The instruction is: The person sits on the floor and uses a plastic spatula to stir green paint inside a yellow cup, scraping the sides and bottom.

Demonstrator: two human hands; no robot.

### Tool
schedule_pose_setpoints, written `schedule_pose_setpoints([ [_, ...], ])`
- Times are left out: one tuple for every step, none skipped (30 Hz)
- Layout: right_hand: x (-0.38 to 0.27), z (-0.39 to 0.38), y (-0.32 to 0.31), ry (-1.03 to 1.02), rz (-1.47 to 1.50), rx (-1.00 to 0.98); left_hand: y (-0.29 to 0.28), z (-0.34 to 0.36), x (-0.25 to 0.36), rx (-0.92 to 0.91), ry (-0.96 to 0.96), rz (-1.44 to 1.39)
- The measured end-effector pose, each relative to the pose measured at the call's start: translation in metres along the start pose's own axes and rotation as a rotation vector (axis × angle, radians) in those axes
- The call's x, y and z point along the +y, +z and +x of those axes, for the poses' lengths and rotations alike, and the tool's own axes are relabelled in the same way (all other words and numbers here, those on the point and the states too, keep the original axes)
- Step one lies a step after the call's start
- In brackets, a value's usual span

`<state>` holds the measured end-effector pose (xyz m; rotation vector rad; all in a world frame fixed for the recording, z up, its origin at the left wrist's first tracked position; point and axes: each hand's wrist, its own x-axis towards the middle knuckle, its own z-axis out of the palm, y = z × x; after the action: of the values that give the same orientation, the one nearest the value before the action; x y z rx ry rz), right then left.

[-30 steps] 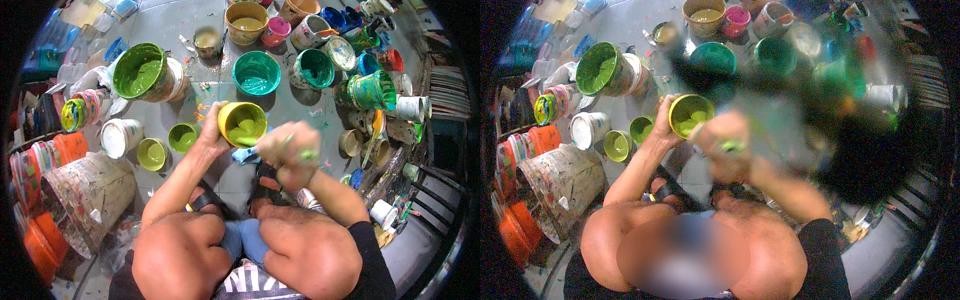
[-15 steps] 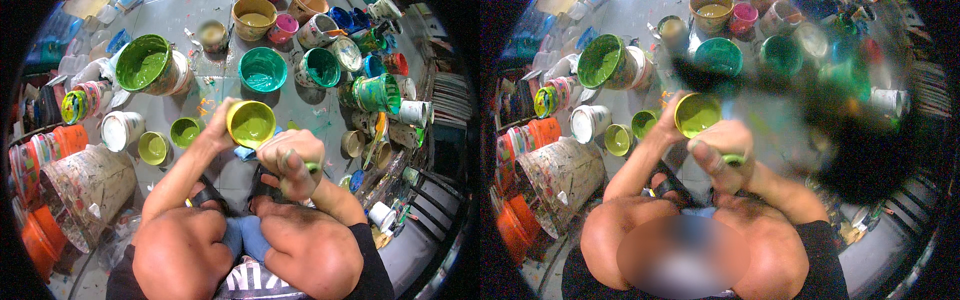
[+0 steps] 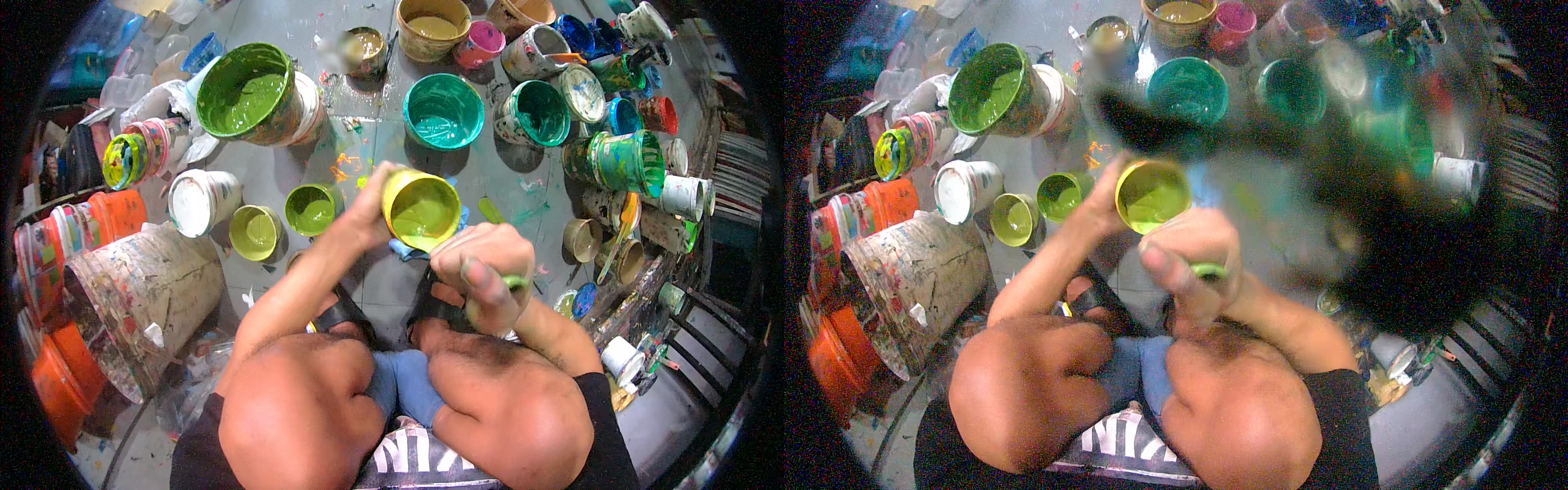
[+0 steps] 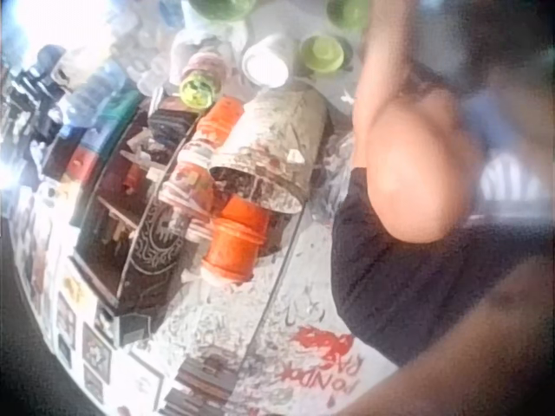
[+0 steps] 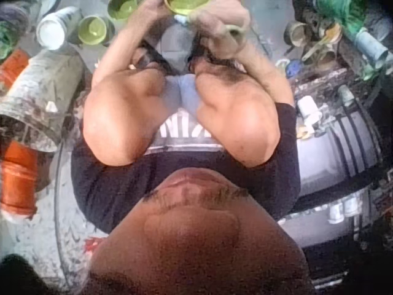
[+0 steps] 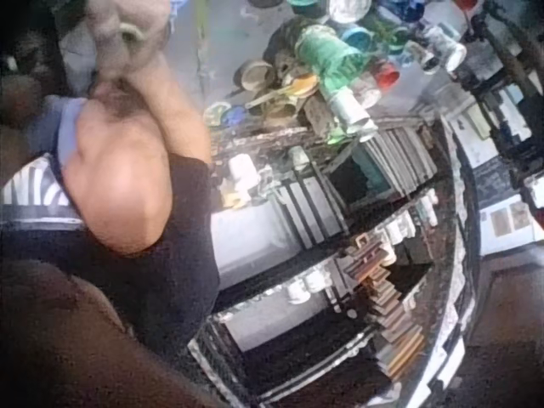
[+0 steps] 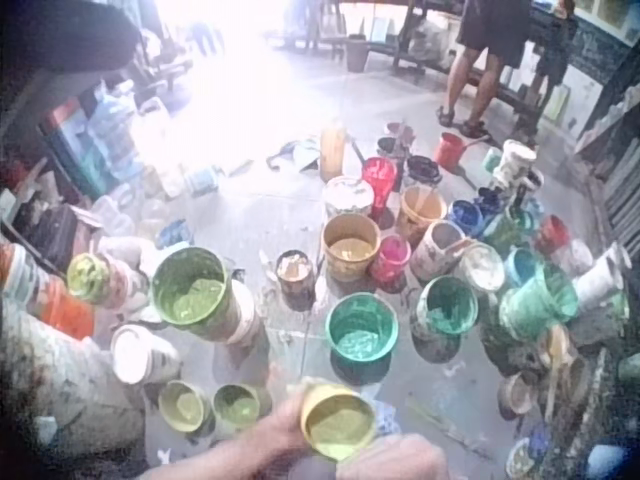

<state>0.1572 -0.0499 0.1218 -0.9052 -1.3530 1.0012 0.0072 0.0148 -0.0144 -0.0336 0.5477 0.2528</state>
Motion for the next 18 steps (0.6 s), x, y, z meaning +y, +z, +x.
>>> schedule_pose_setpoints([
  [-0.002,0.001,0.000,0.018,-0.082,-0.069,-0.003,-0.007,0.010,-0.007,-0.016,0.077],
  [-0.003,0.013,-0.020,0.002,-0.246,-0.057,0.000,-0.007,0.005,0.011,-0.011,0.069],
  [-0.005,0.013,-0.022,0.007,-0.270,-0.065,0.006,-0.008,-0.008,0.031,-0.010,0.055],
  [-0.008,0.016,-0.024,0.002,-0.298,-0.078,0.002,0.002,-0.022,0.097,-0.031,-0.061],
  [-0.009,0.010,-0.009,0.009,-0.186,-0.109,-0.014,0.006,-0.032,-0.113,-0.072,-0.211],
  [-0.007,0.005,0.004,0.009,-0.080,-0.134,-0.011,0.009,-0.023,-0.068,-0.009,-0.106],
  [-0.006,0.000,0.010,0.022,0.029,-0.160,-0.006,0.007,-0.016,-0.020,0.050,-0.013],
  [-0.001,-0.004,-0.008,0.033,0.009,-0.008,-0.003,0.005,-0.002,-0.015,0.045,0.066],
  [0.009,-0.012,-0.023,0.053,0.019,0.140,-0.005,0.000,-0.001,0.031,0.031,0.058],
  [0.006,-0.009,-0.031,0.081,0.018,0.289,-0.002,-0.004,-0.006,0.071,0.003,0.041],
  [0.003,0.002,-0.040,0.075,-0.076,0.169,-0.001,-0.007,-0.013,0.111,-0.026,0.023],
  [-0.001,0.013,-0.031,0.018,-0.233,0.041,-0.002,-0.005,-0.023,0.237,-0.060,0.013],
  [0.005,0.008,-0.023,-0.085,-0.339,-0.027,0.003,-0.001,-0.020,0.161,-0.017,0.027],
  [0.014,0.000,-0.011,-0.156,-0.357,-0.048,0.008,0.003,-0.017,0.085,0.026,0.039],
  [0.020,-0.003,-0.002,-0.126,-0.239,-0.048,0.007,0.003,-0.017,0.026,0.071,0.035],
  [0.023,-0.005,0.007,-0.101,-0.126,-0.039,0.003,-0.001,-0.012,0.031,0.060,0.077],
  [0.014,-0.003,-0.003,-0.048,-0.107,-0.072,0.002,-0.001,-0.008,0.044,0.015,0.058],
  [0.004,0.003,-0.008,-0.017,-0.165,-0.058,-0.001,-0.003,-0.010,0.065,-0.035,0.027],
])
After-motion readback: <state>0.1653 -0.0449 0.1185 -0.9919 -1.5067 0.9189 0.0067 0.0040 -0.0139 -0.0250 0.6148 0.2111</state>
